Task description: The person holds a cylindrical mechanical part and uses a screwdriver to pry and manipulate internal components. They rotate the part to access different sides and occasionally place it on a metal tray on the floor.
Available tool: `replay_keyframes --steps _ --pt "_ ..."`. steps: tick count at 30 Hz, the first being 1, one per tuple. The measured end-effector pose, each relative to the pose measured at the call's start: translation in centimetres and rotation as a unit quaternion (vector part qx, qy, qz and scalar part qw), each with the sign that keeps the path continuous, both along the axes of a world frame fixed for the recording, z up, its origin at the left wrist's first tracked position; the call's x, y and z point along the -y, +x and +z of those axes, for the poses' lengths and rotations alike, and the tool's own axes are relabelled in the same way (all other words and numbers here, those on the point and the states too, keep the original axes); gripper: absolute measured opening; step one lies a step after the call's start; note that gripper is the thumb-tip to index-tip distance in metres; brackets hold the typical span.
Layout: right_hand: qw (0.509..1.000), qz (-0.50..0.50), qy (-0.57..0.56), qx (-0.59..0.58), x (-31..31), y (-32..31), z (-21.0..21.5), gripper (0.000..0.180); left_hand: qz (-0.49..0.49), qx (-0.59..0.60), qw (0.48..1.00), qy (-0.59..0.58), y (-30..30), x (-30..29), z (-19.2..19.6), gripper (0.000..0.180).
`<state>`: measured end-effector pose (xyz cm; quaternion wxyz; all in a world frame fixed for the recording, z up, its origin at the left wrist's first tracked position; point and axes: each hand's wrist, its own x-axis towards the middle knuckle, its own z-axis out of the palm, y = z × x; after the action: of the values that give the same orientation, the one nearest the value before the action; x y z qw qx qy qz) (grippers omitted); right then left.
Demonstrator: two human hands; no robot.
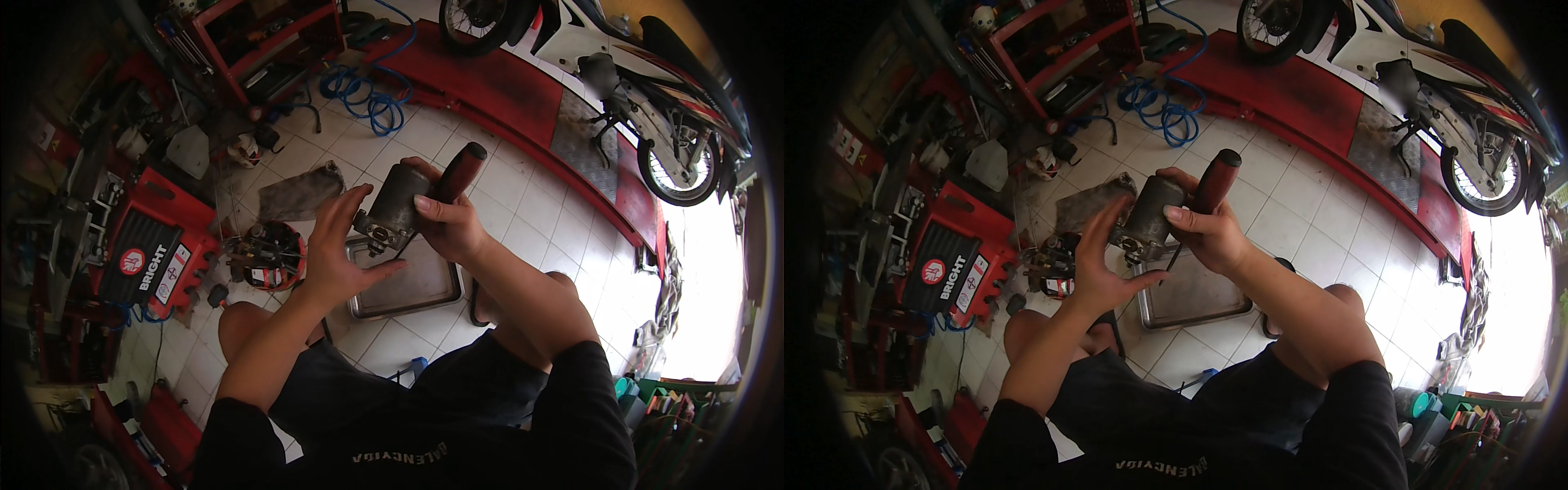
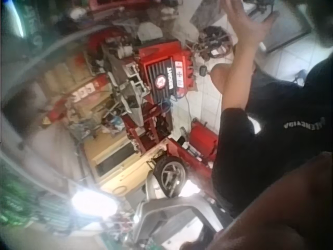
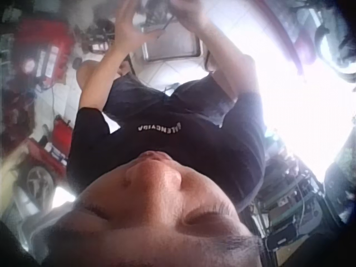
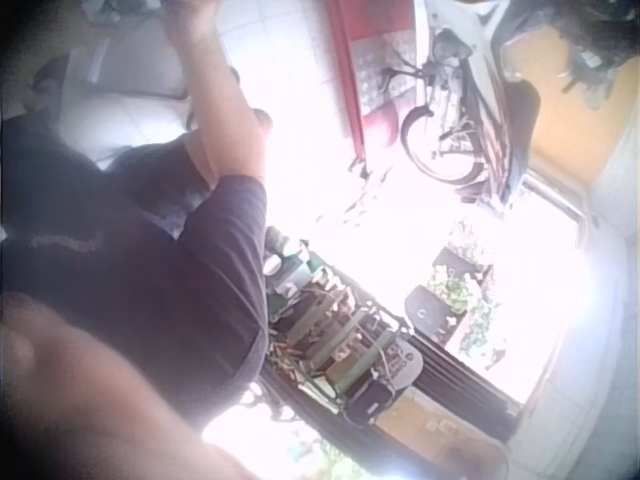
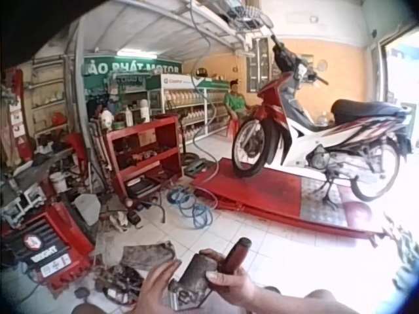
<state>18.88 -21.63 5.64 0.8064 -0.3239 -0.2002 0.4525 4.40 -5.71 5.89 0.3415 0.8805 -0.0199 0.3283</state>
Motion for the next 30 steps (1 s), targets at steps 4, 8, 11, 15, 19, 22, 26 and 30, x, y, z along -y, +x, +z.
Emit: replay_keyframes --steps 4,8,11,15,19,22,26,30 --pt "1.0 0.01 -0.005 0.021 0.1 0.0 0.4 0.068 -0.009 0.013 1.0 -0.005 -0.1 -0.3 -0.6 0.073" --pt "1.0 0.011 -0.002 0.018 0.2 0.0 0.2 0.068 -0.009 0.034 0.999 -0.007 0.0 -0.1 -0.4 0.056" --pt "1.0 0.007 -0.005 0.021 0.3 0.0 0.2 0.068 -0.012 0.033 0.999 0.0 0.0 -0.1 -0.3 0.055" --pt "1.0 -0.005 -0.009 0.029 0.4 0.0 0.2 0.067 -0.008 0.021 1.0 -0.01 0.1 0.0 -0.5 0.06" --pt "0.996 -0.058 -0.042 0.056 0.2 0.0 0.4 0.066 -0.012 -0.019 0.994 -0.11 0.1 0.3 -0.7 0.062" --pt "0.99 -0.096 -0.073 0.079 0.2 -0.3 0.9 0.064 -0.028 -0.078 0.974 -0.21 0.1 -0.3 -1.0 0.058" --pt "0.981 -0.133 -0.092 0.108 -0.1 -0.5 0.9 0.061 -0.057 -0.1 0.928 -0.353 0.4 -0.1 -1.1 0.046" --pt "0.969 -0.168 -0.129 0.124 -0.4 -0.8 1.2 0.054 -0.083 -0.118 0.884 -0.444 0.5 -0.2 -1.6 0.041"
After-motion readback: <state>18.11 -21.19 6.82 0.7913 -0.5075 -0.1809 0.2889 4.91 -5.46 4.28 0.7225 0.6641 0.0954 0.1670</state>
